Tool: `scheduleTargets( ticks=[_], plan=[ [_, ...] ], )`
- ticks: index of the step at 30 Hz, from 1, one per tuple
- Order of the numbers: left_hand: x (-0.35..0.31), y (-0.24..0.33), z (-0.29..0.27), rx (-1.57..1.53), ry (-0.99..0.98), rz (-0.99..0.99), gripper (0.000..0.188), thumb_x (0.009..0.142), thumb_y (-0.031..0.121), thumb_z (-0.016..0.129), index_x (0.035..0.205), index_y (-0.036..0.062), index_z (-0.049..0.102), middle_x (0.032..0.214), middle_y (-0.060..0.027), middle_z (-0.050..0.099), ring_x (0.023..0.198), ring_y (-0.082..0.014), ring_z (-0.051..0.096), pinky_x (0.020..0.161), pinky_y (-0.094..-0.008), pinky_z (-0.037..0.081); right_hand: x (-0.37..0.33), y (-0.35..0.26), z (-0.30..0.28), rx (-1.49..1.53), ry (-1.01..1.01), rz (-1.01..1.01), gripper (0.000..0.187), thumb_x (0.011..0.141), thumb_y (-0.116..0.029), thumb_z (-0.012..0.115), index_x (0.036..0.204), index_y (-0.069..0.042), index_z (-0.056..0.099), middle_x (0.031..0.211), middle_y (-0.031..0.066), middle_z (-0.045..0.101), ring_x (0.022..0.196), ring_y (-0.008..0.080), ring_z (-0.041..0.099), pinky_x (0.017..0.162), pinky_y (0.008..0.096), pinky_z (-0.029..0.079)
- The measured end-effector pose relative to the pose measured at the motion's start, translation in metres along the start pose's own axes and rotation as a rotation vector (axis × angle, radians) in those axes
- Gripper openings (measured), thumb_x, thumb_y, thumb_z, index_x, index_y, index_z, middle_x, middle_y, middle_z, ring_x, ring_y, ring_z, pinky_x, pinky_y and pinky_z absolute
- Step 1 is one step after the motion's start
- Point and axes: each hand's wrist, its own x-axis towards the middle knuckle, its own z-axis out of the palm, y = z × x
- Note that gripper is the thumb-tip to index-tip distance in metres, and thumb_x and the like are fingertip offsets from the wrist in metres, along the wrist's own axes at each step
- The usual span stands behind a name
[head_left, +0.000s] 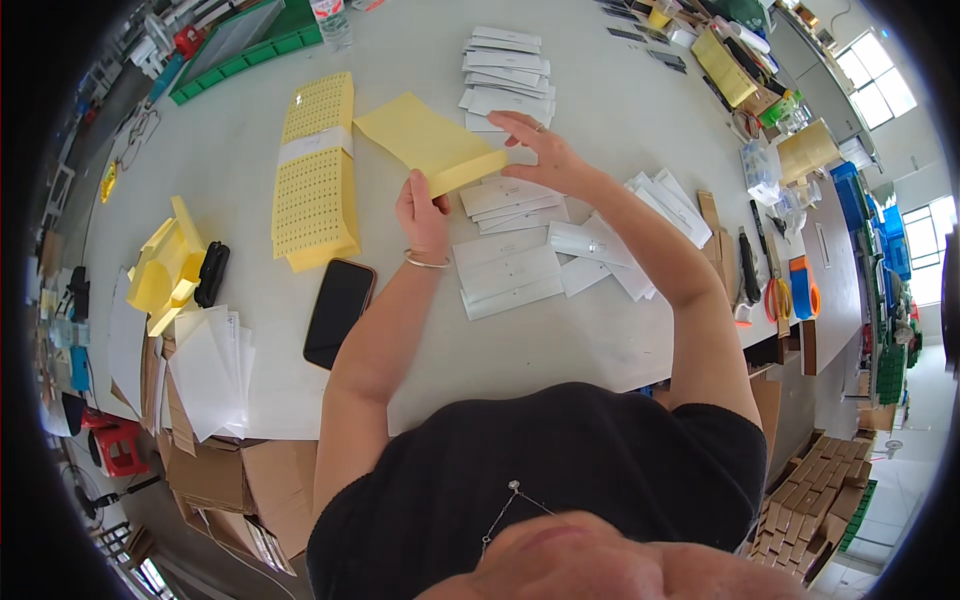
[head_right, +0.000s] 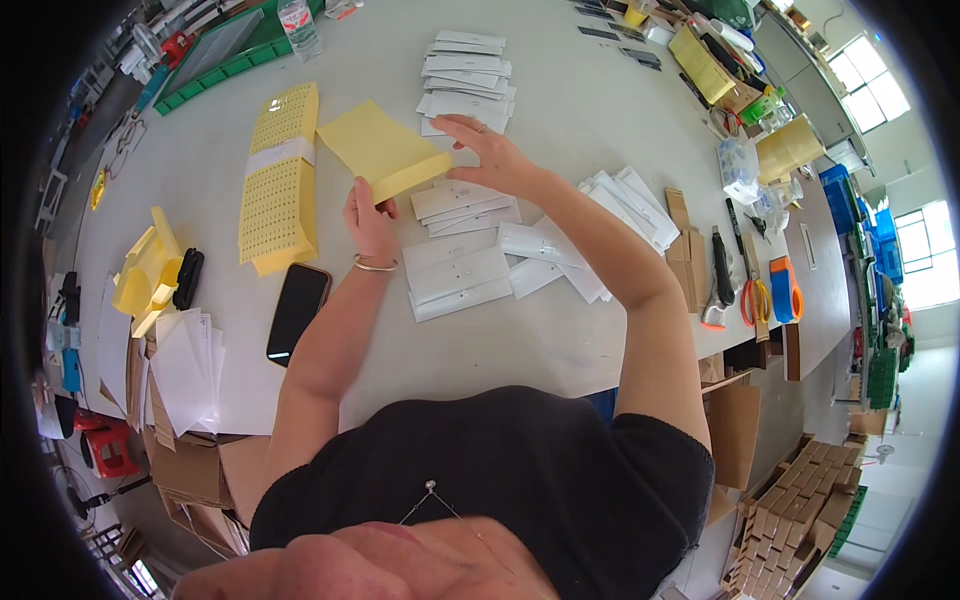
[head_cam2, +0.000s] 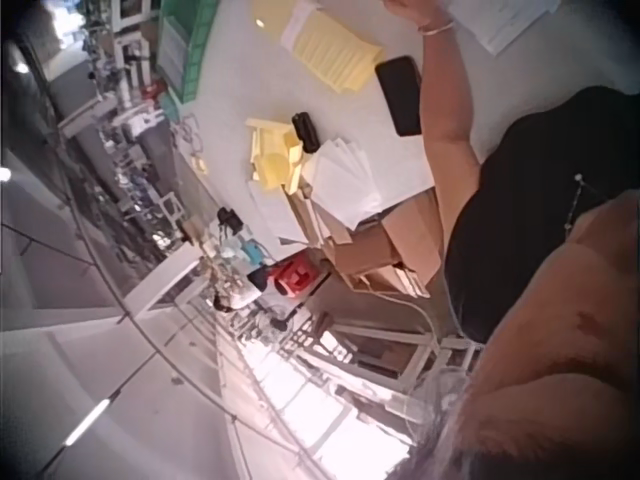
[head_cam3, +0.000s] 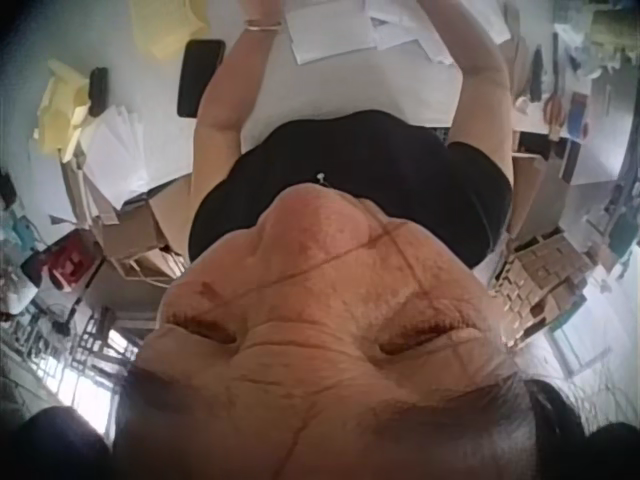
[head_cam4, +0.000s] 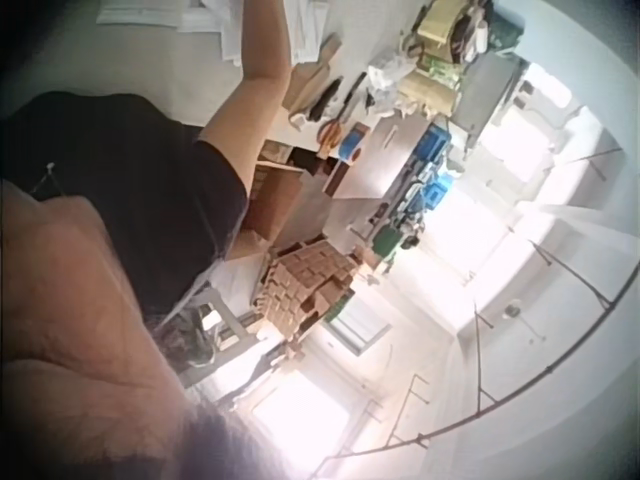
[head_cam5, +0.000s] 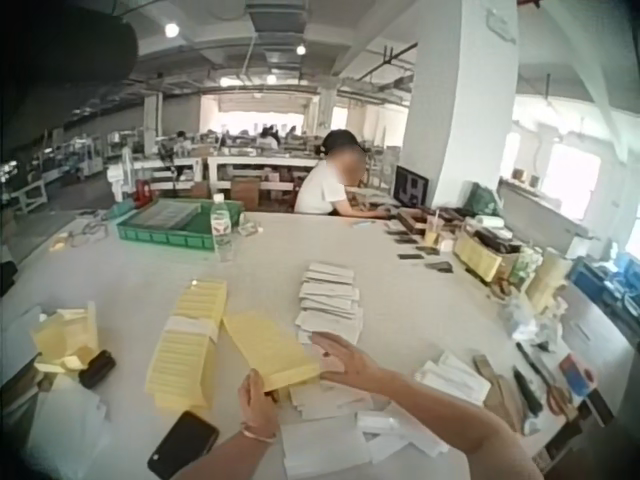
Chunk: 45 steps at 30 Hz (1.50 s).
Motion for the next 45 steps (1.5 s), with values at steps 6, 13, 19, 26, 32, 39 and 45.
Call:
scheduleTargets(
  ticks=[6, 13, 19, 26, 32, 39, 45],
  plan=[
    [0.004, -0.016, -0.011, -0.039, -0.027, 0.308, 0.029, 0.096, 0.028, 0.046, 0.081, 0.0036, 0.049, 0.068, -0.0037, 0.050, 0.058, -0.0104, 0.046, 0.054, -0.0236, 0.036, -0.001, -0.006, 0.007, 0.095, -0.046, 0.155, 0.045, 0.082, -0.007, 0.065, 0.125, -0.010, 0.052, 0.098, 0.0004, 0.064, 0.088, 0.0109, 0.058, 0.079, 0.0260, 0.046],
    [-0.006, 0.028, 0.010, 0.795, 0.189, 0.900, 0.042, 0.084, 0.008, 0.064, 0.120, 0.0007, 0.042, 0.084, -0.0060, 0.054, 0.075, -0.0146, 0.050, 0.072, -0.0278, 0.042, -0.021, -0.030, -0.014, 0.686, 0.228, 0.318, 0.059, 0.087, -0.005, 0.061, 0.140, -0.012, 0.035, 0.087, 0.0042, 0.063, 0.082, 0.0082, 0.055, 0.075, 0.0235, 0.045],
    [-0.021, 0.048, 0.017, 0.406, -0.222, 0.500, 0.043, 0.086, 0.000, 0.061, 0.124, 0.0004, 0.040, 0.096, -0.0097, 0.057, 0.077, -0.0110, 0.054, 0.071, -0.0219, 0.043, -0.033, -0.042, -0.018, 0.652, 0.321, 0.259, 0.065, 0.087, -0.003, 0.060, 0.143, -0.013, 0.029, 0.087, 0.0034, 0.063, 0.082, 0.0085, 0.055, 0.077, 0.0240, 0.045],
    [-0.025, 0.080, 0.024, 0.482, -0.244, 0.644, 0.032, 0.080, -0.005, 0.061, 0.110, 0.0026, 0.052, 0.092, -0.0081, 0.055, 0.073, -0.0156, 0.053, 0.063, -0.0269, 0.044, -0.045, -0.066, -0.007, 0.225, 0.329, -0.092, 0.047, 0.085, 0.003, 0.061, 0.129, -0.010, 0.052, 0.105, 0.0000, 0.062, 0.086, 0.0076, 0.055, 0.080, 0.0238, 0.045],
    [-0.023, 0.103, 0.024, 0.519, -0.340, 0.597, 0.032, 0.077, -0.004, 0.064, 0.108, 0.0037, 0.058, 0.093, -0.0099, 0.058, 0.074, -0.0190, 0.056, 0.064, -0.0284, 0.047, -0.044, -0.076, -0.011, 0.529, 0.361, 0.054, 0.041, 0.082, 0.000, 0.064, 0.122, -0.011, 0.058, 0.106, 0.0006, 0.063, 0.083, 0.0078, 0.055, 0.077, 0.0231, 0.047],
    [-0.027, 0.130, 0.021, 0.729, -0.373, 0.587, 0.028, 0.074, 0.000, 0.070, 0.101, 0.0032, 0.064, 0.088, -0.0094, 0.061, 0.070, -0.0195, 0.058, 0.064, -0.0284, 0.050, -0.046, -0.093, -0.024, 0.354, 0.327, 0.199, 0.029, 0.081, 0.000, 0.067, 0.108, -0.009, 0.066, 0.101, -0.0005, 0.065, 0.089, 0.0087, 0.056, 0.081, 0.0227, 0.046],
    [-0.028, 0.144, 0.016, 0.850, -0.393, 0.755, 0.012, 0.073, -0.001, 0.070, 0.082, 0.0040, 0.065, 0.087, -0.0092, 0.061, 0.071, -0.0177, 0.058, 0.065, -0.0245, 0.046, -0.054, -0.106, -0.034, 0.027, 0.380, 0.037, 0.016, 0.078, -0.009, 0.072, 0.094, -0.012, 0.072, 0.080, 0.0012, 0.063, 0.081, 0.0118, 0.053, 0.069, 0.0260, 0.045]
  ],
)
